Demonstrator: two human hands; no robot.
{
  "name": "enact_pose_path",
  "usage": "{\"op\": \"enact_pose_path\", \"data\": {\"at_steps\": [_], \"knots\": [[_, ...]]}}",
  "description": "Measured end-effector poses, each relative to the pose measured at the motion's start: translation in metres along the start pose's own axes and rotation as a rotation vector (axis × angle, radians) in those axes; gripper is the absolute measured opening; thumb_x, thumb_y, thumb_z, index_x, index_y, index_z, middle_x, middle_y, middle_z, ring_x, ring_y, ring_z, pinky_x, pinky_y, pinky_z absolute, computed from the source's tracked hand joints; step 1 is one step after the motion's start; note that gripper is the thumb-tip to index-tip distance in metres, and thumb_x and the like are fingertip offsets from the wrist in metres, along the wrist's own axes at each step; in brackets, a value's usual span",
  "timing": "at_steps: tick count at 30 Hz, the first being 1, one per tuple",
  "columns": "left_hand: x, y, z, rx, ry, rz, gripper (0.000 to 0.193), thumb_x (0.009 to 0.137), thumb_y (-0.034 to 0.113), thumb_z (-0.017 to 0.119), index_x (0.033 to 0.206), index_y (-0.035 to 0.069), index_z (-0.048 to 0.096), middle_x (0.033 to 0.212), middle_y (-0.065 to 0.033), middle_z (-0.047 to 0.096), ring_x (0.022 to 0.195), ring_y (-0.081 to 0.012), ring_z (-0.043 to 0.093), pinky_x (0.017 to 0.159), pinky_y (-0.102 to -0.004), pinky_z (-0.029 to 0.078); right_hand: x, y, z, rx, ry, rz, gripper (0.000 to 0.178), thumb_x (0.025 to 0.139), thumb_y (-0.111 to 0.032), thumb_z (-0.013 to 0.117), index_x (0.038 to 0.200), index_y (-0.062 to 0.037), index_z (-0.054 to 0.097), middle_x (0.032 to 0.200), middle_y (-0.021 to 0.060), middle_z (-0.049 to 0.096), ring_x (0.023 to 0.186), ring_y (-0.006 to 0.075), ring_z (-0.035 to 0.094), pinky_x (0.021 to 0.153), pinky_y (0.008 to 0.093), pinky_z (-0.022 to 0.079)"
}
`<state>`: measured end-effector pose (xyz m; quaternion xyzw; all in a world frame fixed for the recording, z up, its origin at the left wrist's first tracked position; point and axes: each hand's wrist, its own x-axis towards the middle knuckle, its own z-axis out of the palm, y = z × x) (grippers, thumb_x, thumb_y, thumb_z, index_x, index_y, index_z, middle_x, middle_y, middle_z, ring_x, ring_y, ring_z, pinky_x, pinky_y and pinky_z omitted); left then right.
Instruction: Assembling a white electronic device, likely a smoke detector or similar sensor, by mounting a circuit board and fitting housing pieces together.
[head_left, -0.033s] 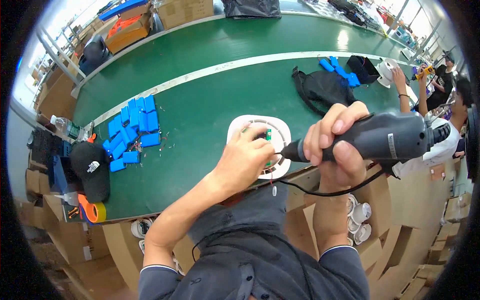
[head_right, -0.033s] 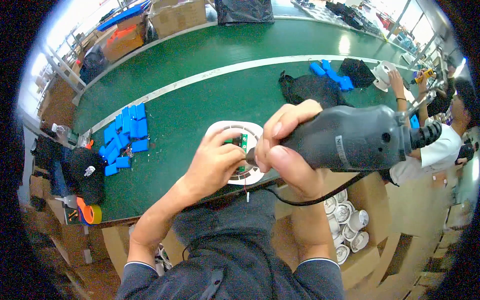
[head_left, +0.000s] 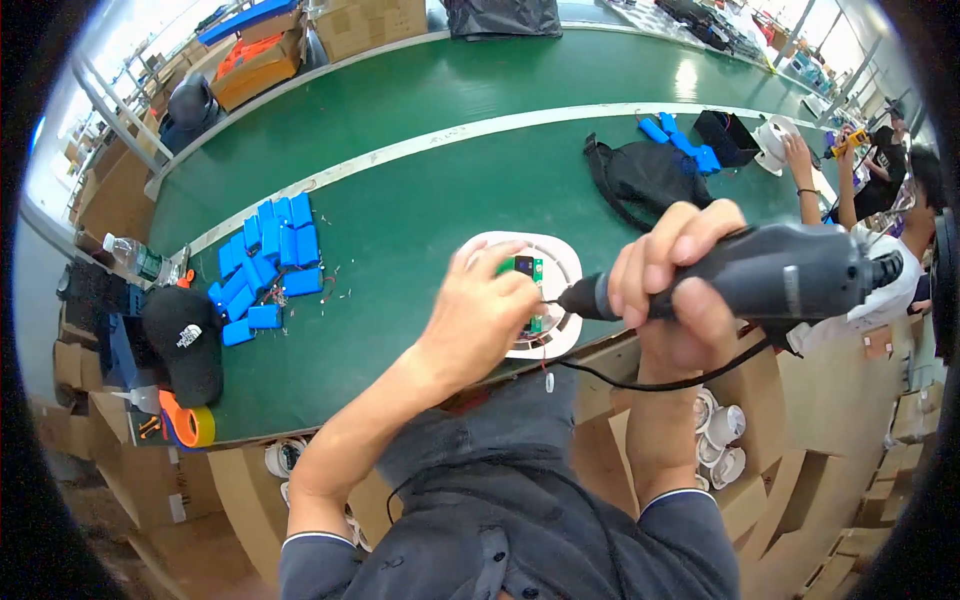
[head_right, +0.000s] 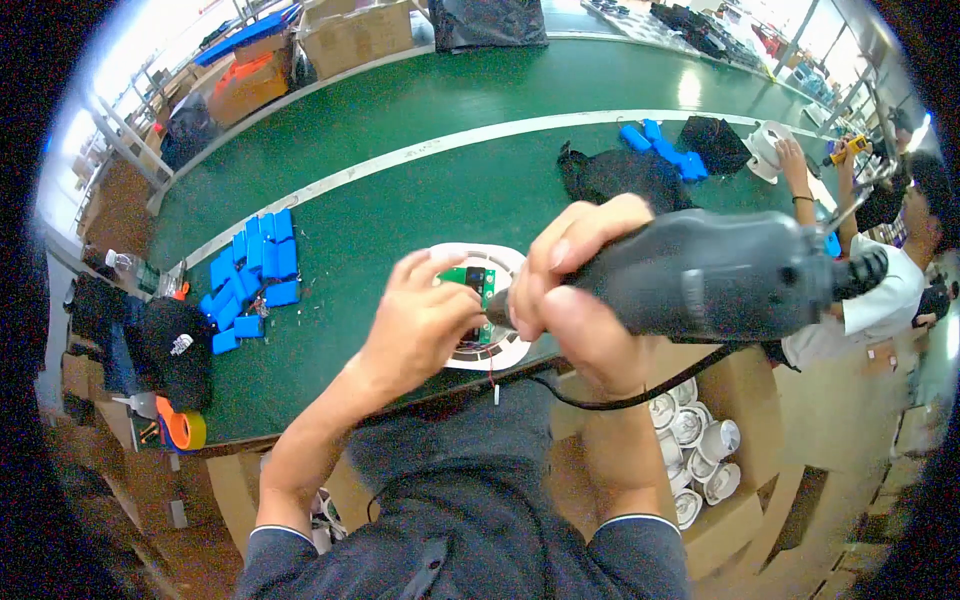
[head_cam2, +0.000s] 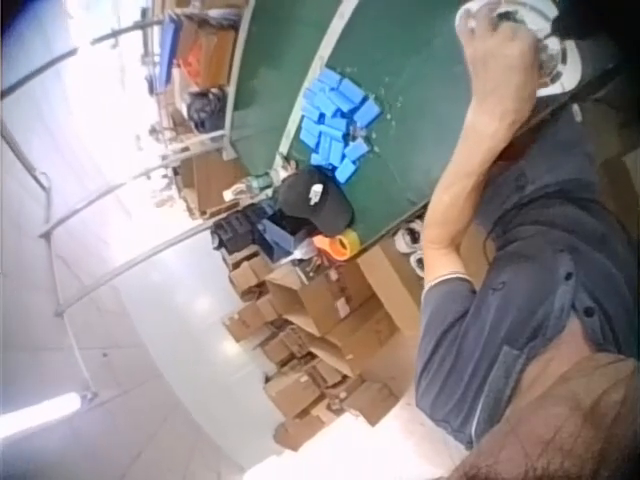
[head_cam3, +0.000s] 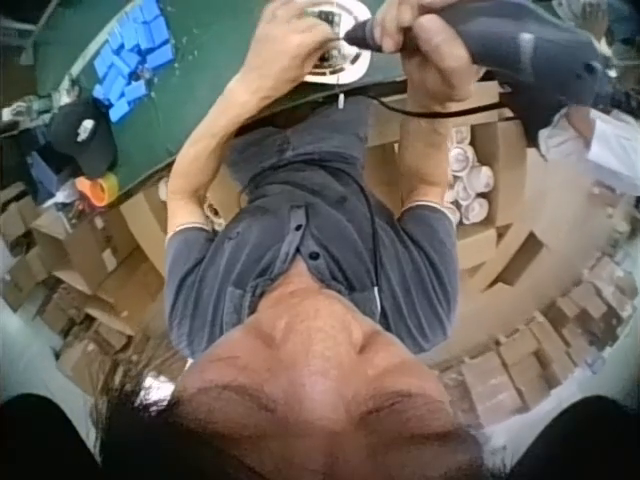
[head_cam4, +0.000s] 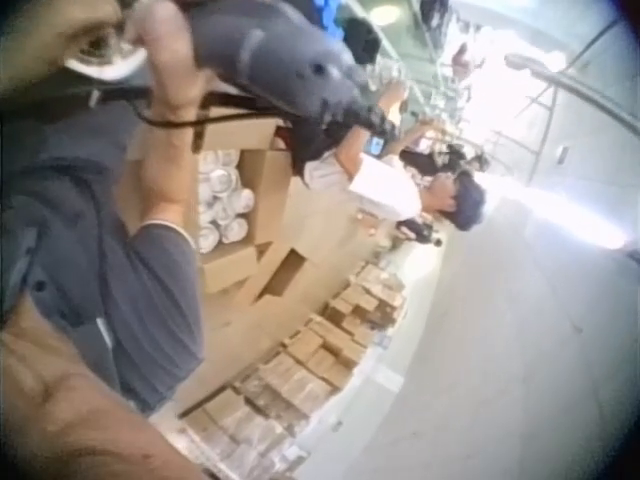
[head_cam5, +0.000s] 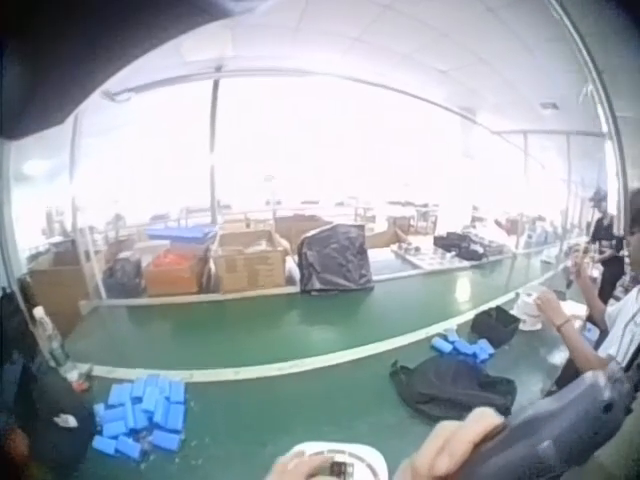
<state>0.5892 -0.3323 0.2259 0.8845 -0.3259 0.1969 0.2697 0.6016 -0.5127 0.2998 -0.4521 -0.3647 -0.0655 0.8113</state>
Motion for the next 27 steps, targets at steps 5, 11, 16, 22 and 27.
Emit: {"op": "enact_pose_path", "data": {"at_steps": [5,11,16,22,27], "knots": [[-0.042,-0.055,-0.04,0.407,0.074,-0.26,0.022,0.068,0.017,0.072,0.066,0.006,0.054,0.079,-0.0093,0.061,0.1,-0.0304,0.055,0.086,-0.0428,0.039,0.006,-0.03,-0.021,0.063,0.067,-0.131,0.03,0.077,-0.015,0.062,0.095,-0.0034,0.042,0.076,0.0108,0.046,0.05,0.0177,0.048,0.05,0.032,0.044],[-0.092,-0.098,-0.046,0.521,-0.229,-0.687,0.015,0.075,0.016,0.064,0.085,0.006,0.061,0.09,-0.0118,0.061,0.099,-0.0304,0.054,0.086,-0.0441,0.038,-0.012,-0.026,-0.05,-0.026,0.157,-0.104,0.023,0.078,-0.012,0.053,0.094,-0.002,0.04,0.076,0.0093,0.044,0.048,0.0143,0.045,0.047,0.0271,0.041],[-0.018,0.005,-0.034,0.221,-0.078,-0.177,0.044,0.066,0.015,0.072,0.106,0.005,0.055,0.1,-0.0142,0.056,0.099,-0.0332,0.051,0.087,-0.0432,0.038,-0.027,-0.029,-0.058,-0.32,0.267,0.019,0.025,0.075,-0.01,0.055,0.094,-0.0023,0.041,0.076,0.0096,0.046,0.049,0.0137,0.046,0.049,0.026,0.043],[-0.049,0.034,0.031,0.398,0.021,0.212,0.014,0.071,0.015,0.059,0.078,0.002,0.056,0.075,-0.0079,0.05,0.07,-0.0199,0.05,0.059,-0.0303,0.041,-0.027,-0.034,-0.06,-0.394,0.286,0.165,0.028,0.074,-0.008,0.06,0.096,-0.0027,0.043,0.077,0.009,0.047,0.052,0.0132,0.047,0.051,0.0241,0.043],[-0.043,0.025,0.022,0.419,0.065,0.159,0.016,0.067,0.011,0.057,0.081,0.002,0.055,0.071,-0.0064,0.049,0.067,-0.0187,0.049,0.058,-0.0301,0.041,-0.026,-0.039,-0.063,-0.421,0.37,0.111,0.026,0.073,-0.007,0.059,0.094,-0.0026,0.046,0.073,0.0074,0.049,0.052,0.0132,0.048,0.051,0.0248,0.042]]}}
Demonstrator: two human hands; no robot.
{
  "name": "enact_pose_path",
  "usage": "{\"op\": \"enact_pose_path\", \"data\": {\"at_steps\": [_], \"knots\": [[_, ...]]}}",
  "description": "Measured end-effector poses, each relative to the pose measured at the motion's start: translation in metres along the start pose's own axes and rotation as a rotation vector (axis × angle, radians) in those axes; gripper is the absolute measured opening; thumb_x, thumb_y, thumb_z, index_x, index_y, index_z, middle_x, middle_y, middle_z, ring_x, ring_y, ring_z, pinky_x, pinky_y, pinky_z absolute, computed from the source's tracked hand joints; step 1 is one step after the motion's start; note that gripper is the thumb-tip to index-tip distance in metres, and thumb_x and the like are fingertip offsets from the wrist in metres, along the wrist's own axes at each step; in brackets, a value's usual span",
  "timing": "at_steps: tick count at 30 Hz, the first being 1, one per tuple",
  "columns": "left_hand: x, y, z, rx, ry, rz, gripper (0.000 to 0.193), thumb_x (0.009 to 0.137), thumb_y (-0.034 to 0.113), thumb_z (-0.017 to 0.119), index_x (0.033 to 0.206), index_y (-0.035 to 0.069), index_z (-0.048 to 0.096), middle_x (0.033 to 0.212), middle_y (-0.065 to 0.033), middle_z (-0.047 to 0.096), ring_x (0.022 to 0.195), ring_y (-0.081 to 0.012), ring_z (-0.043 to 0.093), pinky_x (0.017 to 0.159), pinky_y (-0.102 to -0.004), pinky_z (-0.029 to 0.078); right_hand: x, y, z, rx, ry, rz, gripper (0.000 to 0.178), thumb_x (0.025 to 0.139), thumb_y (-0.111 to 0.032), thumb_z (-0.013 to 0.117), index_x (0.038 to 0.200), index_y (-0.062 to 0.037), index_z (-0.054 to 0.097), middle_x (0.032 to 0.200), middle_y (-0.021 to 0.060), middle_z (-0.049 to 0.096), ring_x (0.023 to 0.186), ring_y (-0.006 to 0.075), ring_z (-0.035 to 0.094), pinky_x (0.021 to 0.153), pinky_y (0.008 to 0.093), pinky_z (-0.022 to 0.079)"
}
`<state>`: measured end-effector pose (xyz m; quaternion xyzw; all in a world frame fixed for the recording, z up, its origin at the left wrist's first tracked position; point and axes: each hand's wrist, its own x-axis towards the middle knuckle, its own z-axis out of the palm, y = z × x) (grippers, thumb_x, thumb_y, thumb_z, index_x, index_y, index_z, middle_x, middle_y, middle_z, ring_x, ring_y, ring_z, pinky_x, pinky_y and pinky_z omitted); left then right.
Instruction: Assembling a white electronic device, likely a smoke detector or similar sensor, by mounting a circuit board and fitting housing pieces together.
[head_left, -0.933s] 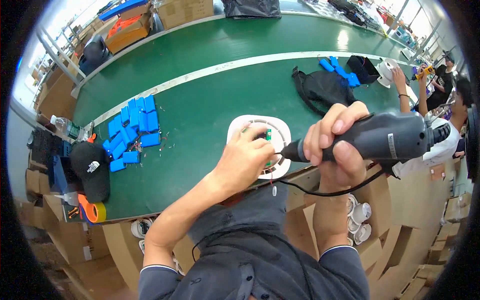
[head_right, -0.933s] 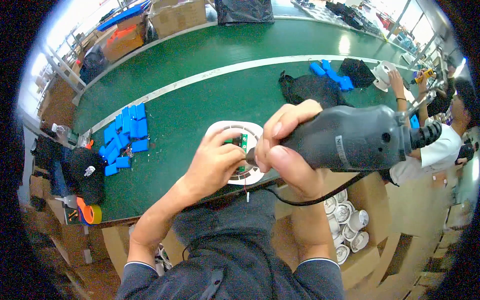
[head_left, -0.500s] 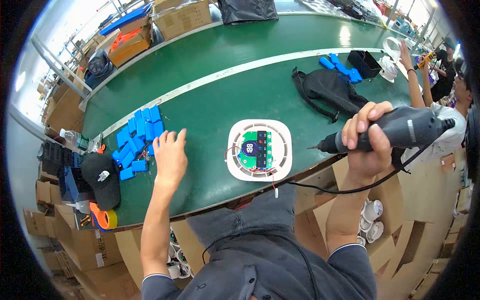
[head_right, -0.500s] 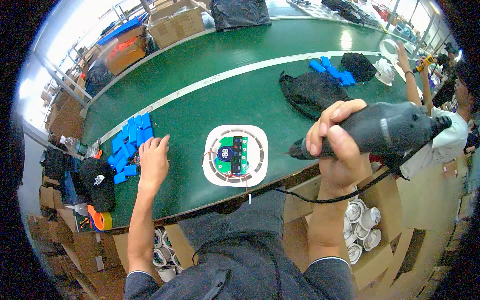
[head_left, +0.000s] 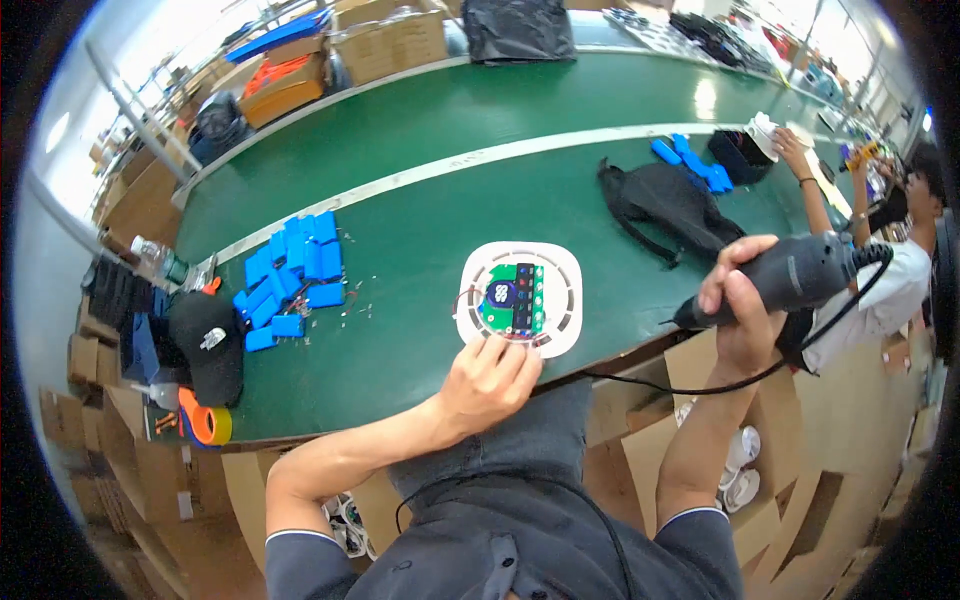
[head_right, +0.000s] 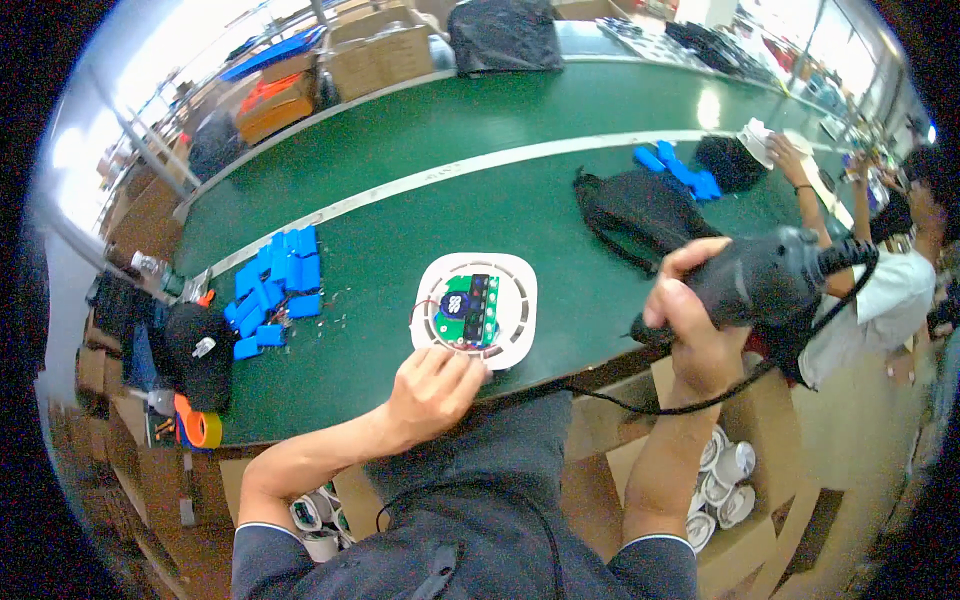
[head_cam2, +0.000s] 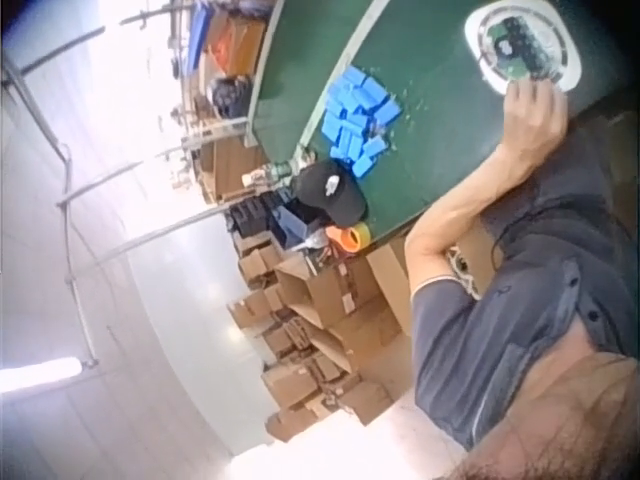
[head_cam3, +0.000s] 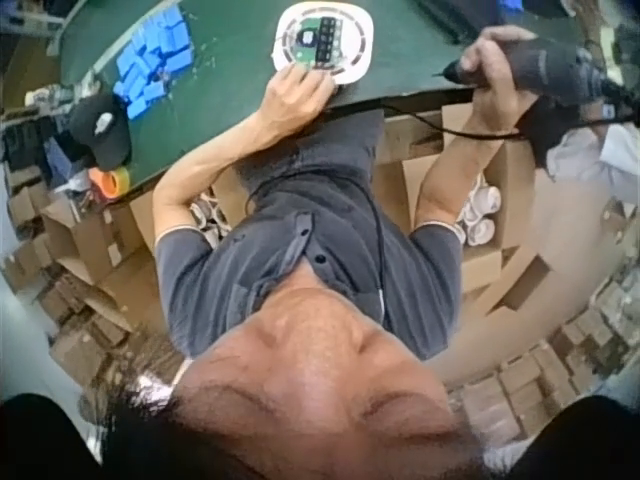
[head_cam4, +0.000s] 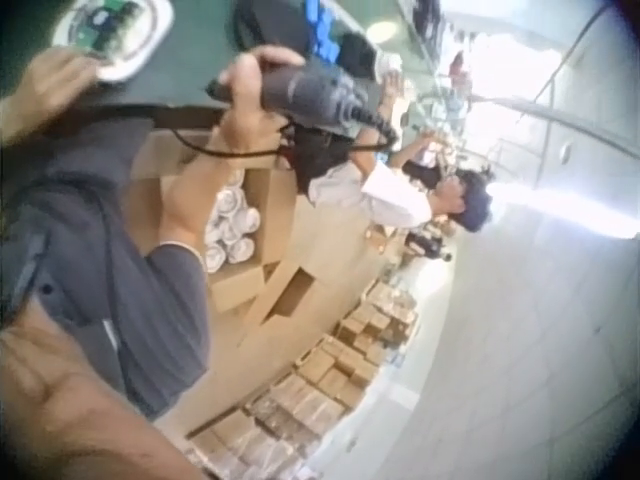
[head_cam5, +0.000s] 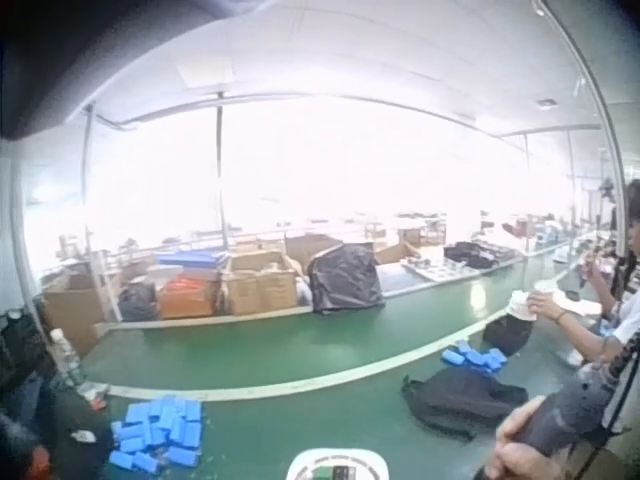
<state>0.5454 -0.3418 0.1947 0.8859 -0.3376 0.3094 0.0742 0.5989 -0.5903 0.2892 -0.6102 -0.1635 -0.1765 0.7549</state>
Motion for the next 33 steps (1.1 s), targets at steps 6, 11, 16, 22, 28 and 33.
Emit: {"op": "enact_pose_path", "data": {"at_steps": [6,11,16,22,28,33], "knots": [[-0.014,-0.031,-0.005,-0.038,0.061,-0.048,0.019,0.069,0.014,0.057,0.083,0.002,0.055,0.072,-0.0057,0.051,0.071,-0.0201,0.052,0.064,-0.0313,0.041,0.005,0.006,0.01,0.043,-0.026,-0.005,0.026,0.07,-0.004,0.059,0.093,-0.002,0.048,0.068,0.0081,0.05,0.05,0.0145,0.049,0.05,0.0253,0.042],[-0.024,-0.035,0.001,0.039,-0.01,0.059,0.023,0.064,0.014,0.059,0.084,0.003,0.057,0.078,-0.0054,0.053,0.077,-0.0193,0.054,0.067,-0.0309,0.044,0.003,0.011,0.015,0.048,-0.013,-0.015,0.025,0.073,-0.003,0.058,0.095,-0.0015,0.046,0.073,0.0088,0.051,0.051,0.0143,0.048,0.051,0.0251,0.042],[-0.009,-0.064,0.005,-0.085,0.175,-0.178,0.015,0.065,0.007,0.057,0.08,0.003,0.058,0.069,-0.0082,0.055,0.065,-0.0213,0.055,0.057,-0.0341,0.046,0.006,0.012,0.02,0.049,-0.028,-0.021,0.022,0.074,-0.006,0.059,0.093,-0.0021,0.048,0.072,0.0079,0.05,0.051,0.0138,0.048,0.05,0.0249,0.042],[-0.079,-0.147,0.048,-1.129,0.234,-1.549,0.019,0.084,0.012,0.053,0.093,-0.005,0.057,0.08,-0.0115,0.062,0.07,-0.0175,0.061,0.056,-0.0298,0.053,0.012,0.03,0.065,0.166,-0.081,0.085,0.021,0.074,-0.005,0.06,0.092,-0.0028,0.05,0.071,0.0072,0.052,0.052,0.0146,0.052,0.051,0.026,0.044],[-0.089,-0.117,0.033,-1.197,0.133,-1.681,0.022,0.087,0.014,0.051,0.096,-0.006,0.049,0.074,-0.0113,0.058,0.058,-0.0206,0.061,0.042,-0.0306,0.052,0.005,0.055,0.113,0.334,-0.273,0.088,0.023,0.075,-0.005,0.058,0.094,-0.0027,0.046,0.072,0.0086,0.051,0.052,0.0153,0.051,0.049,0.0276,0.045],[-0.1,-0.128,-0.006,-0.301,-0.249,-1.069,0.027,0.083,0.018,0.059,0.097,-0.004,0.051,0.072,-0.0121,0.06,0.055,-0.023,0.06,0.05,-0.0327,0.05,0.003,0.069,0.138,0.271,-0.315,0.159,0.024,0.075,-0.004,0.057,0.094,-0.0035,0.044,0.074,0.0102,0.049,0.051,0.0157,0.049,0.05,0.0289,0.045]]}}
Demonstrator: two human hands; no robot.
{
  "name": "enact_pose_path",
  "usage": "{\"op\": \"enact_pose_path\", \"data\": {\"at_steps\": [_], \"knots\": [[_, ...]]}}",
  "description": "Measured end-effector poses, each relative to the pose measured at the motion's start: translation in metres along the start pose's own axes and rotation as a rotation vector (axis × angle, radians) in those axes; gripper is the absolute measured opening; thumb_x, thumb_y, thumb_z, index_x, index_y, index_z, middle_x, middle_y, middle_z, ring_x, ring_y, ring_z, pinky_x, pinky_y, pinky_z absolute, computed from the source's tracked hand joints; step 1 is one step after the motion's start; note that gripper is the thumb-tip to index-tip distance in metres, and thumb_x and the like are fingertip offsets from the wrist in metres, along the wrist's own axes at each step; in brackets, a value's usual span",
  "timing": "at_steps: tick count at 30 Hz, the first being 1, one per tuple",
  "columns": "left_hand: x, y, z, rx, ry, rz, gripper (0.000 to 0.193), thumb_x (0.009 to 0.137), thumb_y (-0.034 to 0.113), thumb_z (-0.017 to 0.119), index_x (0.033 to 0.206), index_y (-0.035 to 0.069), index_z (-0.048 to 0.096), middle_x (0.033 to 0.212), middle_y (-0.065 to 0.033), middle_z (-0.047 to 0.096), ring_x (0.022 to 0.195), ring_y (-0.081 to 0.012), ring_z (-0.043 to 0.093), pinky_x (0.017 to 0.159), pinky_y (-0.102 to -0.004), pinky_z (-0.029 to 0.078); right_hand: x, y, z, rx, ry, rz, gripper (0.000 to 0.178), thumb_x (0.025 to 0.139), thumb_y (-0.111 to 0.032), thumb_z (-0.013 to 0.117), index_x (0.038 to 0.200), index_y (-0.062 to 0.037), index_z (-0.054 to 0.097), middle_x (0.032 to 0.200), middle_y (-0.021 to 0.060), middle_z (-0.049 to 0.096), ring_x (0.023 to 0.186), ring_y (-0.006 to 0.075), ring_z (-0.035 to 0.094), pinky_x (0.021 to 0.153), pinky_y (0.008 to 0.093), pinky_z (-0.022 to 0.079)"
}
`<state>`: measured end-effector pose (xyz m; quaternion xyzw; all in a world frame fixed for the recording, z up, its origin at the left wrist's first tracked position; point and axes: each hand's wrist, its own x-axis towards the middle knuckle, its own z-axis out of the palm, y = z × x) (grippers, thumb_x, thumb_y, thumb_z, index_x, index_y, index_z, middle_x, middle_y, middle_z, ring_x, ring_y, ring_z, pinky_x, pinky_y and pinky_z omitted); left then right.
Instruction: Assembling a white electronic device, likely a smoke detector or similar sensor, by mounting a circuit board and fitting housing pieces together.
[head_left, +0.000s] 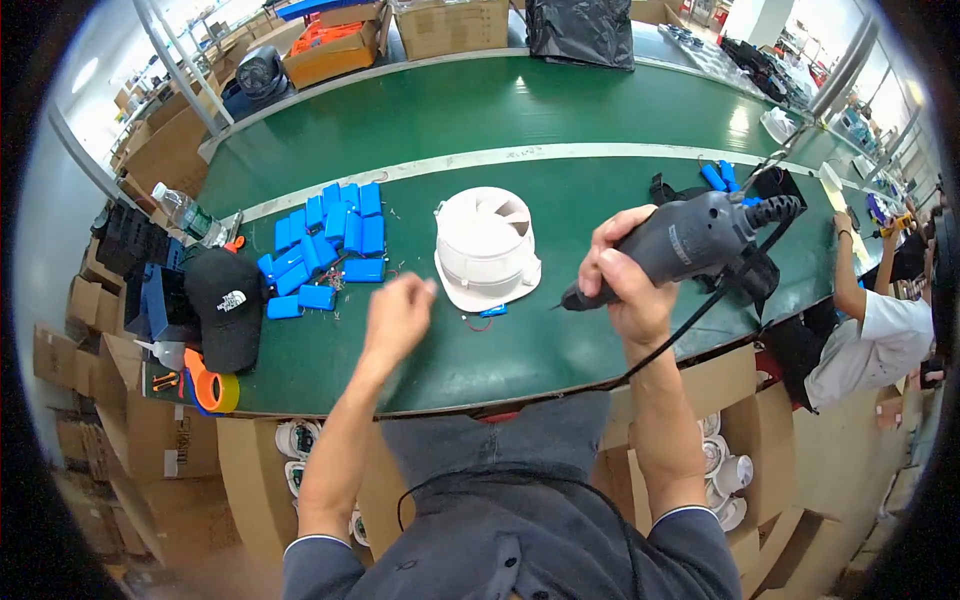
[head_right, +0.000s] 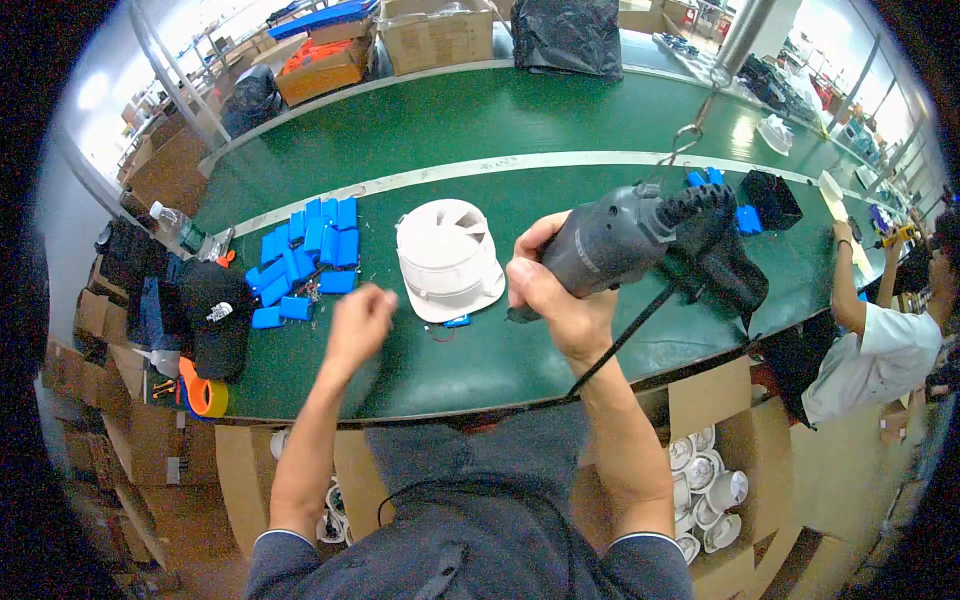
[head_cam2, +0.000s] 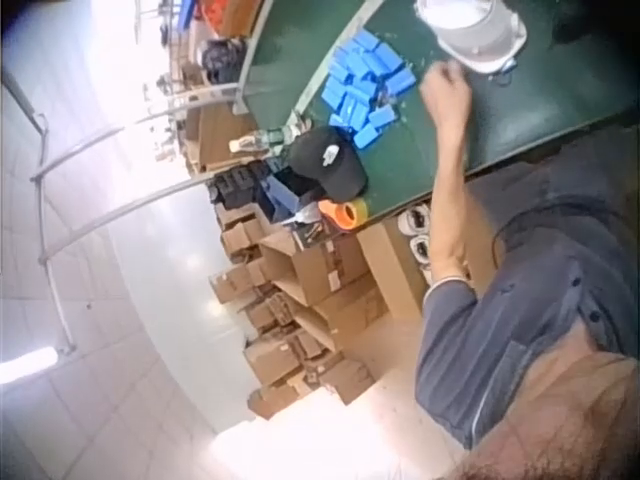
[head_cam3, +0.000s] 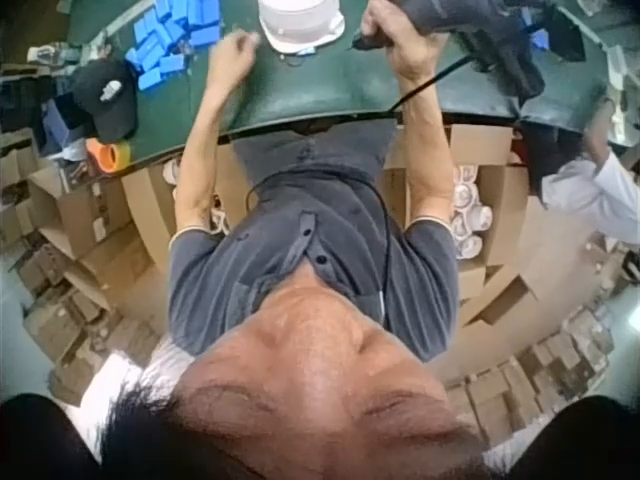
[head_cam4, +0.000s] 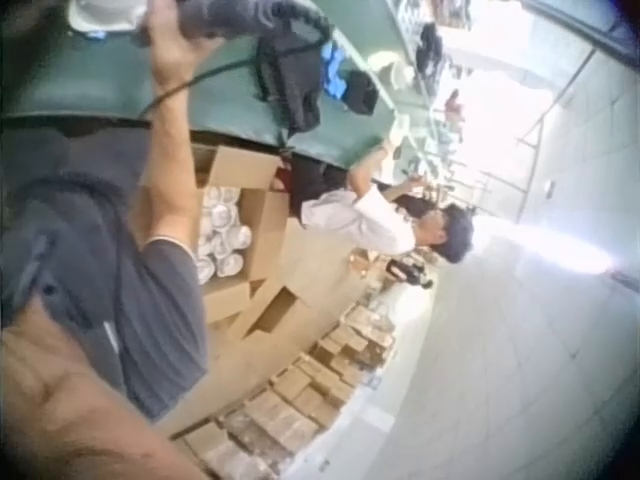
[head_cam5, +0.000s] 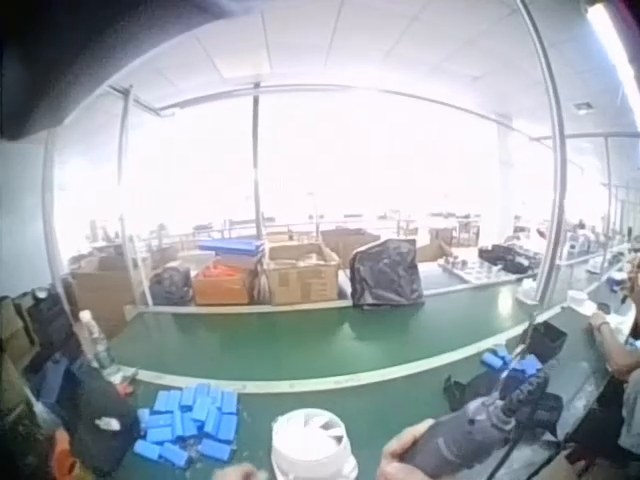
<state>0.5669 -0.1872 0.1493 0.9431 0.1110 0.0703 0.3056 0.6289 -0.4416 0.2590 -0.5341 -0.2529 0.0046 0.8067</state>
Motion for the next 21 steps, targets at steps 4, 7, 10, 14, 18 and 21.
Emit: {"op": "enact_pose_path", "data": {"at_steps": [4,7,10,14,18,21], "knots": [[0.035,0.064,-0.044,-0.041,0.341,0.414,0.059,0.074,0.037,0.067,0.12,0.004,0.049,0.111,-0.0215,0.056,0.1,-0.0351,0.054,0.087,-0.0403,0.043,0.022,0.017,-0.004,0.11,0.079,-0.131,0.02,0.074,-0.003,0.058,0.092,-0.0013,0.048,0.071,0.0069,0.053,0.053,0.0133,0.052,0.05,0.0256,0.044],[0.071,0.089,-0.034,0.234,-0.07,0.389,0.099,0.059,0.052,0.073,0.139,0.014,0.028,0.14,-0.0253,0.025,0.13,-0.0426,0.022,0.103,-0.0588,0.021,0.04,0.026,-0.004,0.114,0.099,-0.145,0.018,0.074,-0.002,0.058,0.089,-0.0003,0.05,0.07,0.0071,0.053,0.052,0.0135,0.053,0.049,0.0254,0.044],[0.08,0.088,-0.016,0.472,-0.313,0.428,0.104,0.054,0.058,0.072,0.139,0.021,0.027,0.141,-0.0262,0.02,0.13,-0.0469,0.017,0.099,-0.0666,0.015,0.053,0.033,0.001,0.096,0.11,-0.116,0.017,0.072,0.0,0.059,0.087,0.0004,0.05,0.068,0.007,0.053,0.05,0.0137,0.053,0.047,0.0253,0.044],[0.077,0.096,-0.016,0.432,-0.26,0.461,0.097,0.053,0.055,0.073,0.136,0.021,0.034,0.134,-0.0246,0.031,0.121,-0.0462,0.031,0.093,-0.0606,0.03,0.061,0.036,0.004,0.072,0.076,-0.092,0.019,0.072,0.0,0.06,0.088,0.0007,0.05,0.067,0.0067,0.053,0.05,0.0139,0.053,0.047,0.0253,0.043],[0.078,0.092,-0.011,0.424,-0.162,0.515,0.092,0.053,0.052,0.073,0.133,0.021,0.039,0.126,-0.0214,0.037,0.113,-0.0436,0.038,0.087,-0.0565,0.035,0.061,0.041,0.004,0.012,0.071,-0.022,0.022,0.072,-0.005,0.057,0.09,-0.0023,0.046,0.069,0.0103,0.05,0.047,0.0158,0.049,0.047,0.029,0.044],[0.079,0.091,-0.018,0.388,-0.202,0.478,0.089,0.054,0.052,0.073,0.131,0.021,0.042,0.126,-0.0215,0.038,0.113,-0.0423,0.039,0.087,-0.0554,0.036,0.06,0.039,0.003,-0.031,0.071,-0.038,0.022,0.073,-0.006,0.056,0.091,-0.0021,0.046,0.069,0.01,0.05,0.048,0.0157,0.049,0.047,0.0284,0.043]]}}
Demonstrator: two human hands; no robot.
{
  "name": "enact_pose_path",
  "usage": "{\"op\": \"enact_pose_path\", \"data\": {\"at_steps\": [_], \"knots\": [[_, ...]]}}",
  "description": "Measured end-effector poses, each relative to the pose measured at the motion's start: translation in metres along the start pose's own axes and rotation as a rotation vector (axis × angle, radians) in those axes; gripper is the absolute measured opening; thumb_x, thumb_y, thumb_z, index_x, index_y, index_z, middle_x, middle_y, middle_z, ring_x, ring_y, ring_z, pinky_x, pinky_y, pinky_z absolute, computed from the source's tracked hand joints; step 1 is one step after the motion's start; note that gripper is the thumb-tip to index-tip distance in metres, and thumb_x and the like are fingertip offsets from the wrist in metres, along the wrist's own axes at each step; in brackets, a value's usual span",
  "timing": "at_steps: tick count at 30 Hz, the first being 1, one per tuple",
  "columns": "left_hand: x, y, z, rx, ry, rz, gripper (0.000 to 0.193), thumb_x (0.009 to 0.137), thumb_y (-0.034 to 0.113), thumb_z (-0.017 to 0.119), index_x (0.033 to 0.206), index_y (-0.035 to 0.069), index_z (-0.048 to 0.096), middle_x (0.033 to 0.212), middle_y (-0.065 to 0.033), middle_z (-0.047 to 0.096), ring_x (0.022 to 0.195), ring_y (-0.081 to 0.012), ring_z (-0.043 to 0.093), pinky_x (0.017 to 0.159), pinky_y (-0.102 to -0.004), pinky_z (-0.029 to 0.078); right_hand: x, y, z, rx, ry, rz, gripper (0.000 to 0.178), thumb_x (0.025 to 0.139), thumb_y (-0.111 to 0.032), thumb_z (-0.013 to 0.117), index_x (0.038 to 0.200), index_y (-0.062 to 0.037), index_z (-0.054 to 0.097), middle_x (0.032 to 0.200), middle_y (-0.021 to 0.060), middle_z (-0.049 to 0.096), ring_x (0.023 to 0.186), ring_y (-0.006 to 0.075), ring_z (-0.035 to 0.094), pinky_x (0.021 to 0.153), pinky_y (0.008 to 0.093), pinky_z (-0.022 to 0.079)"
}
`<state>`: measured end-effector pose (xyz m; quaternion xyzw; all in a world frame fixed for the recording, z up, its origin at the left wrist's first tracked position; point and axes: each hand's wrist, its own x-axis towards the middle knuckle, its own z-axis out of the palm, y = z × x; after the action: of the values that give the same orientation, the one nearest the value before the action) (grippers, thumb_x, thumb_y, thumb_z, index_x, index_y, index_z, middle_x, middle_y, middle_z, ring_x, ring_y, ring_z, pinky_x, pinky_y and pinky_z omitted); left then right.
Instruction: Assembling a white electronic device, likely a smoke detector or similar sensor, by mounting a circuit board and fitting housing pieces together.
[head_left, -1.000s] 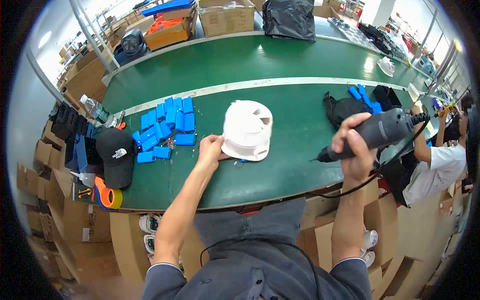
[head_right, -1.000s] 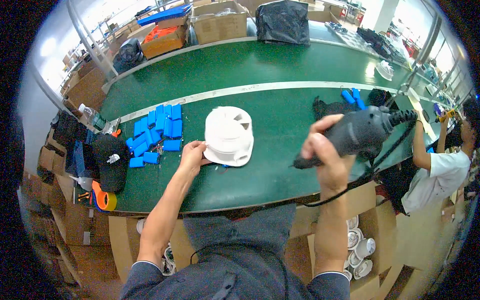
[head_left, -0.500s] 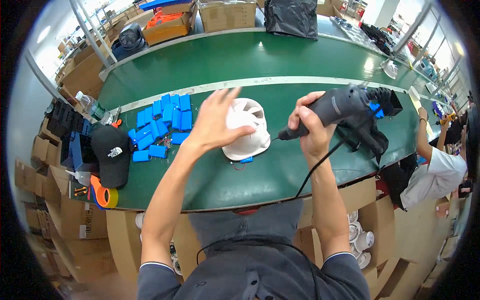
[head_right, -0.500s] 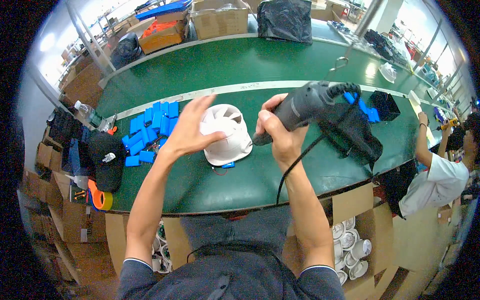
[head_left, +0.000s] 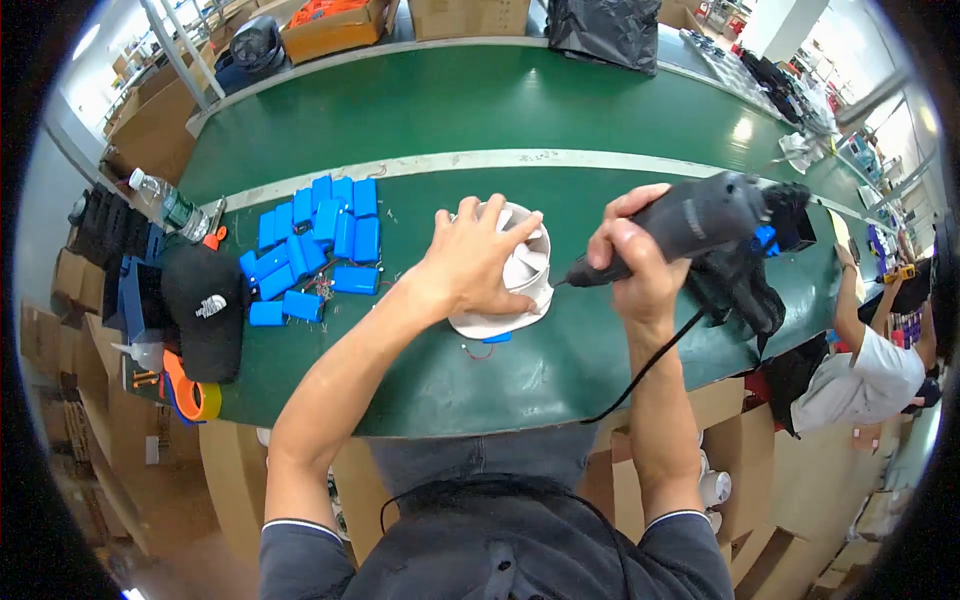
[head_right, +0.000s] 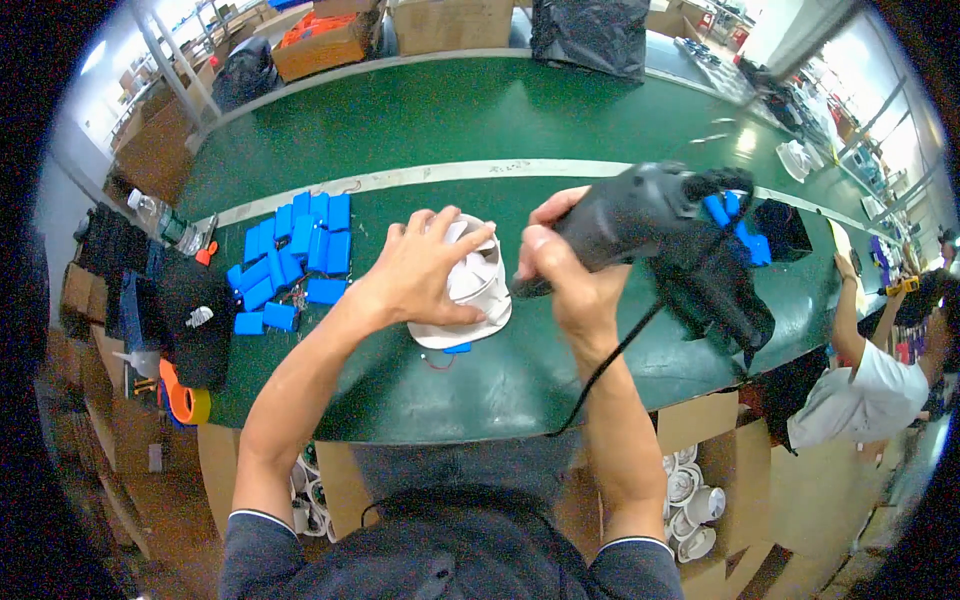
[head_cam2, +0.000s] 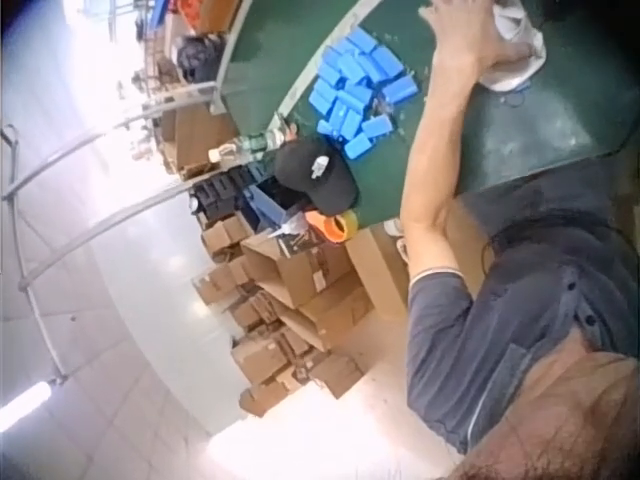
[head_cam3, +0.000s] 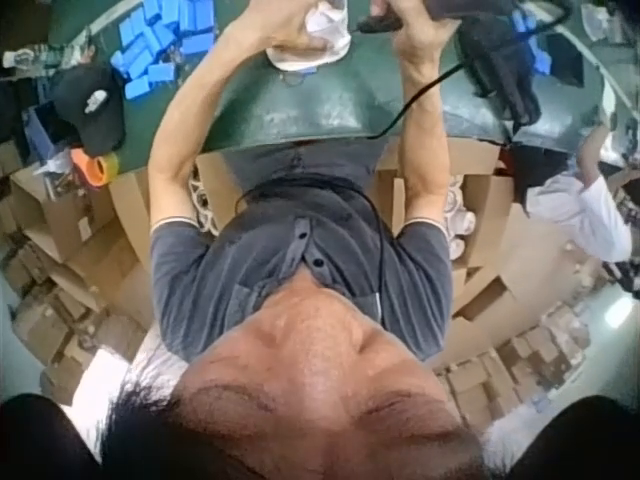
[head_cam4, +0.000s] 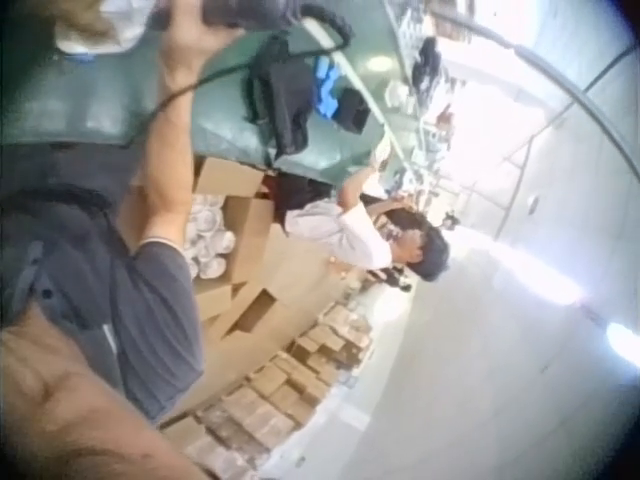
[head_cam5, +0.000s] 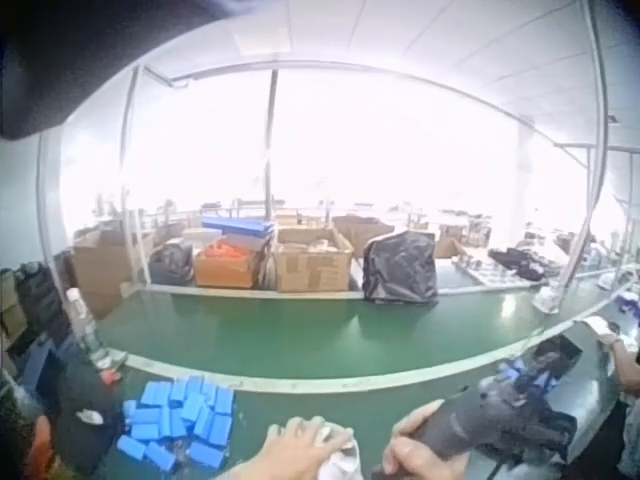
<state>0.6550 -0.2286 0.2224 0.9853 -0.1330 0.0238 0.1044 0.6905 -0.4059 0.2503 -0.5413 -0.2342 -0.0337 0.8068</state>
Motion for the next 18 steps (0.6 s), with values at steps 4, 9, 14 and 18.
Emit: {"op": "enact_pose_path", "data": {"at_steps": [4,9,14,18], "knots": [[-0.001,-0.024,-0.023,-0.055,0.122,-0.034,0.084,0.057,0.052,0.072,0.129,0.02,0.045,0.121,-0.0224,0.045,0.111,-0.0417,0.042,0.092,-0.0517,0.036,-0.004,-0.019,-0.013,0.022,0.016,-0.08,0.021,0.075,-0.009,0.051,0.094,-0.003,0.045,0.075,0.0099,0.049,0.05,0.0154,0.048,0.05,0.0282,0.042],[-0.021,-0.043,-0.105,0.08,0.255,-0.051,0.084,0.056,0.046,0.072,0.128,0.012,0.046,0.128,-0.0216,0.043,0.118,-0.0399,0.039,0.1,-0.0448,0.033,-0.005,-0.036,-0.026,0.087,-0.07,-0.159,0.02,0.076,-0.009,0.051,0.095,-0.0042,0.045,0.077,0.0097,0.047,0.05,0.0152,0.046,0.05,0.0293,0.042],[-0.023,-0.012,-0.139,0.053,0.359,0.033,0.083,0.059,0.044,0.072,0.129,0.009,0.045,0.127,-0.0241,0.043,0.117,-0.0397,0.04,0.1,-0.0434,0.032,-0.016,-0.048,-0.044,0.067,0.081,-0.174,0.025,0.074,-0.005,0.056,0.097,-0.0021,0.046,0.072,0.0101,0.05,0.05,0.0164,0.049,0.049,0.0291,0.044],[-0.014,0.039,-0.129,-0.057,0.456,0.143,0.082,0.057,0.048,0.072,0.124,0.007,0.048,0.113,-0.021,0.05,0.105,-0.0388,0.047,0.093,-0.0441,0.038,-0.03,-0.065,-0.075,0.045,0.164,-0.222,0.03,0.075,-0.005,0.055,0.104,-0.002,0.045,0.074,0.009,0.051,0.051,0.0158,0.049,0.049,0.0285,0.043]]}}
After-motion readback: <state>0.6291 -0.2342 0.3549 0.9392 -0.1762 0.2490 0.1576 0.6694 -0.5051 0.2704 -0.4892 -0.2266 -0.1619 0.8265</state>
